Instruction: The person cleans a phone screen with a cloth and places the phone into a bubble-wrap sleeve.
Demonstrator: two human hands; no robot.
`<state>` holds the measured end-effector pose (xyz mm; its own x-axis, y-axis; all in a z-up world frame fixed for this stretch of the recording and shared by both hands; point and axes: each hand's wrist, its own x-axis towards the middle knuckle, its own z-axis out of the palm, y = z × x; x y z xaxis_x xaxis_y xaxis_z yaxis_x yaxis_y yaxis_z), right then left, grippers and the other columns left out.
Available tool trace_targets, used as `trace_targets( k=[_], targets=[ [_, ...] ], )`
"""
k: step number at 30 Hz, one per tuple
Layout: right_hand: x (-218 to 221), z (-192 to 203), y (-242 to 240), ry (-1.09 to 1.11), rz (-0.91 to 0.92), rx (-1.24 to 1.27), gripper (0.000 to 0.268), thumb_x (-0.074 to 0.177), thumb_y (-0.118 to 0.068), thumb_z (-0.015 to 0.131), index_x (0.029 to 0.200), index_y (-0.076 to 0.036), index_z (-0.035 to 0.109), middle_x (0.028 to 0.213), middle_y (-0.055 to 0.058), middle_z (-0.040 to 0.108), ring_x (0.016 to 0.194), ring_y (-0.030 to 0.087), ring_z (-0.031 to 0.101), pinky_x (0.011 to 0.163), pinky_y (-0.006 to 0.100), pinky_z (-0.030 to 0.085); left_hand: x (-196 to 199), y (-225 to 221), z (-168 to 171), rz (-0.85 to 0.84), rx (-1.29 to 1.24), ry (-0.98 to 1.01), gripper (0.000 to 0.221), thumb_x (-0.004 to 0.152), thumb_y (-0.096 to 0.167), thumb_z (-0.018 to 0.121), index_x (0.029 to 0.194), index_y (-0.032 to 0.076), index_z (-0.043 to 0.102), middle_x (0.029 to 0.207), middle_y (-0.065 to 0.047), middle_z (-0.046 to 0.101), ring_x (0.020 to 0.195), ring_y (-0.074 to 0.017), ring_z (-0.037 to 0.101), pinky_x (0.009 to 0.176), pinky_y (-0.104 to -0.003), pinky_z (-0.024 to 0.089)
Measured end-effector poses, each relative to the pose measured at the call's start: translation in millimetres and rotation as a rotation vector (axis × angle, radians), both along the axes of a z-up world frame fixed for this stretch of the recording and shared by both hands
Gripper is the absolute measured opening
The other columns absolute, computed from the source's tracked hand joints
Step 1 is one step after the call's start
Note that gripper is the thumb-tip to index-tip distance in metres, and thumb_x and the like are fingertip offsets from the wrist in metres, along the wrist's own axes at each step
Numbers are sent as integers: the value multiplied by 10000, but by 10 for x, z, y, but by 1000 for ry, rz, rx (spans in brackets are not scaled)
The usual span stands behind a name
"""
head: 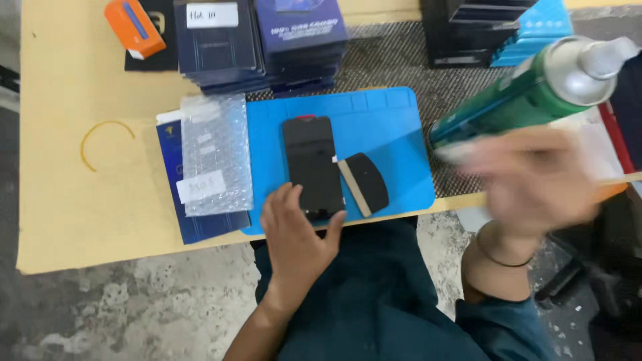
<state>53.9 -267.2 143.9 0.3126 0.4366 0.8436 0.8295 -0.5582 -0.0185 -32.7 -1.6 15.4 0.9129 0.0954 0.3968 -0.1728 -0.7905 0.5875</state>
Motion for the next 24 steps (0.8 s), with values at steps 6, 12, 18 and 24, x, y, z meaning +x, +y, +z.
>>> trace_targets(
  k=[6,12,18,24],
  targets=[
    [37,-674,1044,624,207,-60,109,912,45,714,943,-38,777,961,107,753,873,320,745,788,408,611,-3,134,-159,-101,-5,-84,751,915,523,739,1345,13,392,1311,-265,473,1224,-449,478,1043,-612,385],
    [-30,-756,1219,492,-7,-417,142,982,-173,683,1050,-90,777,1115,48,701,1080,272,587,861,403,440,-24,250,-168,-184,-55,-75,675,958,420,721,1364,8,374,1351,-291,471,1239,-481,480,1001,-643,415],
    [53,-1108,1219,678,-19,-221,199,965,22,657,1042,-101,792,980,73,642,907,272,680,792,332,563,-4,275,-173,-176,-31,-72,788,898,398,828,1407,23,358,1376,-261,463,1247,-458,472,1010,-595,429],
    [-141,-881,1300,864,157,-195,189,899,28,653,928,-89,799,891,109,731,881,322,732,778,398,579,-16,353,-117,-204,-166,2,776,903,222,828,1471,8,344,1398,-220,476,1266,-447,480,989,-564,465]
  ],
)
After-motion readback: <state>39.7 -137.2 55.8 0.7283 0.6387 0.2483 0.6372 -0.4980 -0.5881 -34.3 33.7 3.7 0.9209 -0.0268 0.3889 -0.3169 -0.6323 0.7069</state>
